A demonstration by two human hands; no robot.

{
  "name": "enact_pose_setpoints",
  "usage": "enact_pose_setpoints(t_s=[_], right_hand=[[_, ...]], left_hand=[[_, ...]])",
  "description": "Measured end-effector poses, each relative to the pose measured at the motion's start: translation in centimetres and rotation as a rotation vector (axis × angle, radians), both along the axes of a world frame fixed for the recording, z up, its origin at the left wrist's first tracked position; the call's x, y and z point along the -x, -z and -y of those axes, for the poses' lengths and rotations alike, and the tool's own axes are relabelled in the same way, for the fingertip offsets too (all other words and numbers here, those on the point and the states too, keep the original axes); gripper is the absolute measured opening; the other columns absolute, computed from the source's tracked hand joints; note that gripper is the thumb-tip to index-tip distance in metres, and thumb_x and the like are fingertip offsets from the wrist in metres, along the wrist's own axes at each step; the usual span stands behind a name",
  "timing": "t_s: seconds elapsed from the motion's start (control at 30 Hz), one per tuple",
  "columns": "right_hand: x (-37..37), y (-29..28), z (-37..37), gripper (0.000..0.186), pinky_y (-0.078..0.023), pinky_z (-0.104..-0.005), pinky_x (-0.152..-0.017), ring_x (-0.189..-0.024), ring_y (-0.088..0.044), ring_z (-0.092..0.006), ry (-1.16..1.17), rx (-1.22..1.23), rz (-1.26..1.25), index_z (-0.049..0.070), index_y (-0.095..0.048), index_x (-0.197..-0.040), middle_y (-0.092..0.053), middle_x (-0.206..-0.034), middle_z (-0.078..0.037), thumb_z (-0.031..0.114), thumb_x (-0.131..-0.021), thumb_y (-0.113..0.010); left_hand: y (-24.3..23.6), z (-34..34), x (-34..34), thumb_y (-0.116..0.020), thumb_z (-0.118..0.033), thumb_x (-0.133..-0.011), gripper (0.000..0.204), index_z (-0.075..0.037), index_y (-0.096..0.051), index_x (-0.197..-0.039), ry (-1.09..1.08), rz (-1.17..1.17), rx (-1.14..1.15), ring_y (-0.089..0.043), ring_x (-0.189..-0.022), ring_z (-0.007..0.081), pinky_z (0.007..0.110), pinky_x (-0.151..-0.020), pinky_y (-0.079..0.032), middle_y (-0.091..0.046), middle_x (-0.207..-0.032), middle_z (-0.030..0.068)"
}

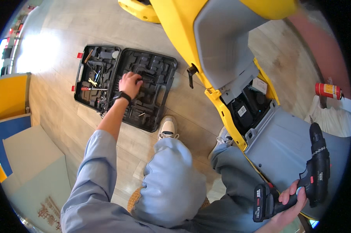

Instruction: Using a power drill and hand tools to repair or assemble components of a yellow electric scooter.

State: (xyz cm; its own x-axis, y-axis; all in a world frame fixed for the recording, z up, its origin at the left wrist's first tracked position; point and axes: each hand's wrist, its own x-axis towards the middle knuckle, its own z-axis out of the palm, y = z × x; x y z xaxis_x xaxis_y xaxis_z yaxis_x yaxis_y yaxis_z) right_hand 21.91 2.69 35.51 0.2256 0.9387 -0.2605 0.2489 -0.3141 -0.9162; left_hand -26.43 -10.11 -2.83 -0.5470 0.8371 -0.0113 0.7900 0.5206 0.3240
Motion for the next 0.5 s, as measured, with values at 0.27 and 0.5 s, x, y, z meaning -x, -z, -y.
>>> enact_pose_setpoints(t_s=[0.27, 0.5], right_hand=[[0.2, -1.9, 0.7, 0.016, -0.037, -0.0272, -0.058, -0.060, -0.045, -0.0140, -0.020, 0.200, -0.069, 0.005, -0.050, -0.091, -0.048, -0.079, -0.007, 0.019, -0.089, -0.055], [-2.5, -1.9, 0.6, 0.022, -0.039, -0.0290, -0.061, -0.062, -0.047, -0.0150, -0.090, 0.190, -0.239, 0.003, -0.048, -0.104, -0.049, -0.083, -0.008, 0.021, -0.092, -0.051]], left_hand=[[4.0, -3.7, -1.1, -0.059, -0.019, -0.083, 0.017, -0.021, -0.067, -0.098, 0.052, -0.222, 0.272, -0.052, -0.108, 0.0238, 0.043, -0.084, -0.041, -0.057, -0.107, 0.0024], [3.4, -4.3, 0.0, -0.061, -0.018, -0.085, 0.010, -0.016, -0.066, -0.094, 0.151, -0.227, 0.329, -0.054, -0.103, 0.0236, 0.043, -0.084, -0.040, -0.059, -0.100, 0.0014]])
